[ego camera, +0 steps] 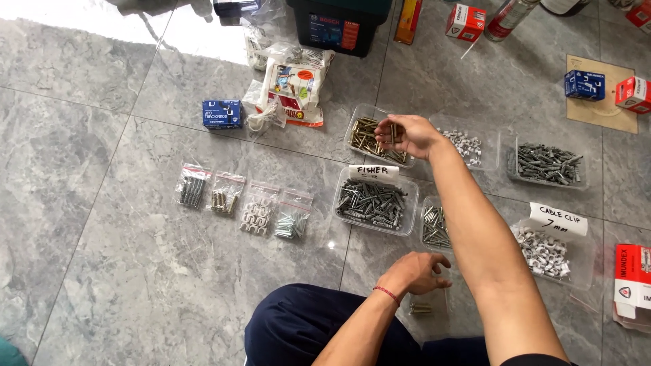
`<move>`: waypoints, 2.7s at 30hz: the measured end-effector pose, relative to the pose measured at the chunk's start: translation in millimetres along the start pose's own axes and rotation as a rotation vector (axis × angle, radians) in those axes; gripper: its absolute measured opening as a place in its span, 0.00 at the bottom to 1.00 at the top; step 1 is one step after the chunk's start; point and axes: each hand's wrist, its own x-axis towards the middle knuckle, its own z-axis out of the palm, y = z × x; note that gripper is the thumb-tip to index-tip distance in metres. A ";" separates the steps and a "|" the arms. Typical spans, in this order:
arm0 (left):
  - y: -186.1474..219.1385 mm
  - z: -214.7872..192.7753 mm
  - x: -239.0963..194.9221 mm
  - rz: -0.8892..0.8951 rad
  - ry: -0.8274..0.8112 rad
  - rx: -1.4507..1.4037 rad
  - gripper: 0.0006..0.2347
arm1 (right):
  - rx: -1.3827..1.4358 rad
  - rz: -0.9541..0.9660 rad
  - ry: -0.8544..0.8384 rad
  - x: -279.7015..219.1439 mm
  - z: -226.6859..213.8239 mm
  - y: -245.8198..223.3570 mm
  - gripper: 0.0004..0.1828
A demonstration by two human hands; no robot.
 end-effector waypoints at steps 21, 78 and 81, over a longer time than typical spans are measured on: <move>-5.9 6.9 7.5 -0.011 0.027 0.005 0.21 | -0.179 -0.045 0.153 29.5 -20.7 21.0 0.12; -8.0 12.7 13.8 0.017 0.027 0.050 0.20 | -1.501 -0.169 0.253 15.1 -4.6 9.7 0.07; -7.3 12.8 12.3 0.017 0.031 0.050 0.20 | -1.547 -0.190 0.264 33.4 -5.9 28.4 0.07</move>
